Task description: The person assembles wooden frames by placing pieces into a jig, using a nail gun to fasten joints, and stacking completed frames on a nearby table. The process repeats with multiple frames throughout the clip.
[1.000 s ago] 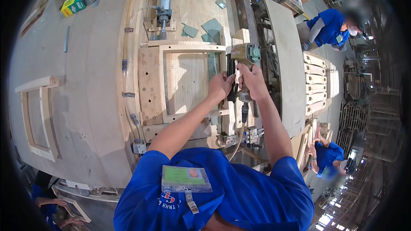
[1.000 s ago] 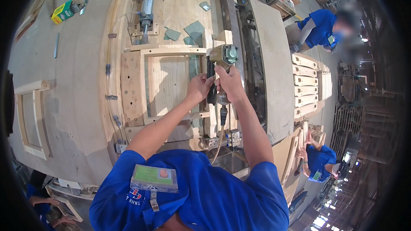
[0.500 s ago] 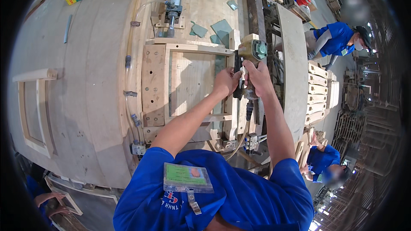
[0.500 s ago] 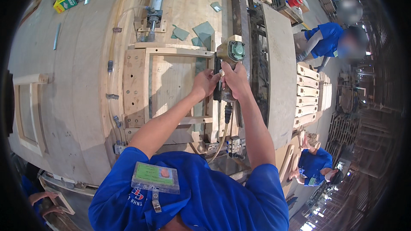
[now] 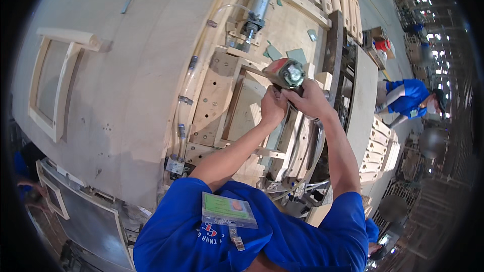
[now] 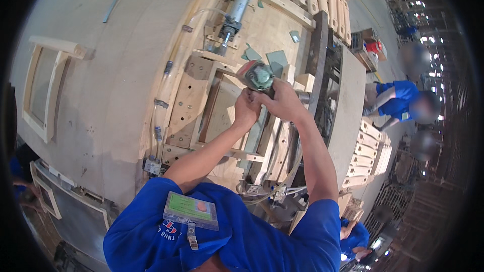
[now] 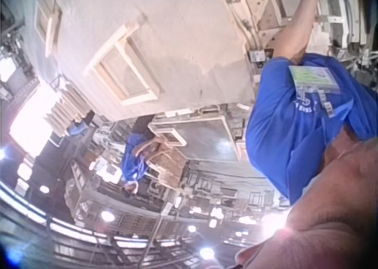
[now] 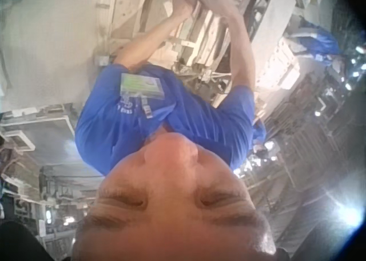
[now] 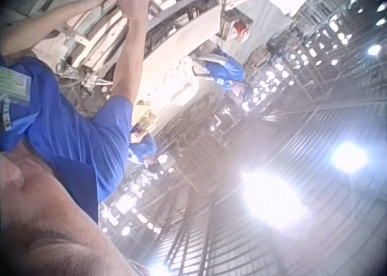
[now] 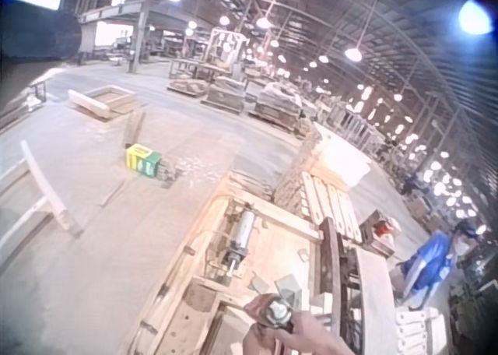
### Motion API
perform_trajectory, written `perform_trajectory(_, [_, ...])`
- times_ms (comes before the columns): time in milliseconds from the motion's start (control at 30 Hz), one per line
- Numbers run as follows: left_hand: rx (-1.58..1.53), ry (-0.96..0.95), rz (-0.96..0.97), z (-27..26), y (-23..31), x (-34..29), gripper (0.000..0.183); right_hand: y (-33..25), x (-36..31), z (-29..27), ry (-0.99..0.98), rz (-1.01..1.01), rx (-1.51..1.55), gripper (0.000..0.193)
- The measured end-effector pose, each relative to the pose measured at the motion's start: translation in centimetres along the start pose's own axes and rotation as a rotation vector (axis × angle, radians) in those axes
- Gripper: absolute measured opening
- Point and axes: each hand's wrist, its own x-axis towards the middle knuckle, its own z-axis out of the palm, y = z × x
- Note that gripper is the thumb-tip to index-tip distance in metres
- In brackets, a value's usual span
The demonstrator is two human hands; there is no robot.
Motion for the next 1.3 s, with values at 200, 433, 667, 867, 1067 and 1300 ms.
perform_trajectory(200, [-0.139,0.104,-0.020,-3.0,0.3,3.1,0.024,-0.5,6.2,1.7,-0.127,-0.145,-0.078,0.034])
perform_trajectory(433, [-0.194,0.128,-0.081,-2.3,-1.5,4.8,0.026,-3.1,7.6,1.6,-0.180,-0.123,-0.150,0.032])
perform_trajectory(667, [-0.196,0.096,-0.063,-3.4,0.7,2.2,0.036,-4.7,4.8,0.9,-0.163,-0.140,-0.109,0.033])
perform_trajectory(867, [-0.412,-0.094,0.026,-5.7,-4.5,-7.6,0.025,-6.5,-2.9,3.1,-0.364,-0.205,-0.086,0.048])
perform_trajectory(1067, [-0.254,-0.130,-0.331,-10.5,-8.4,-15.4,0.019,-6.5,-8.0,9.0,-0.496,-0.329,0.182,0.046])
perform_trajectory(1300, [-0.419,-0.039,-0.252,-9.1,-12.4,-15.4,0.028,-8.4,-7.5,9.4,-0.593,-0.194,-0.010,0.054])
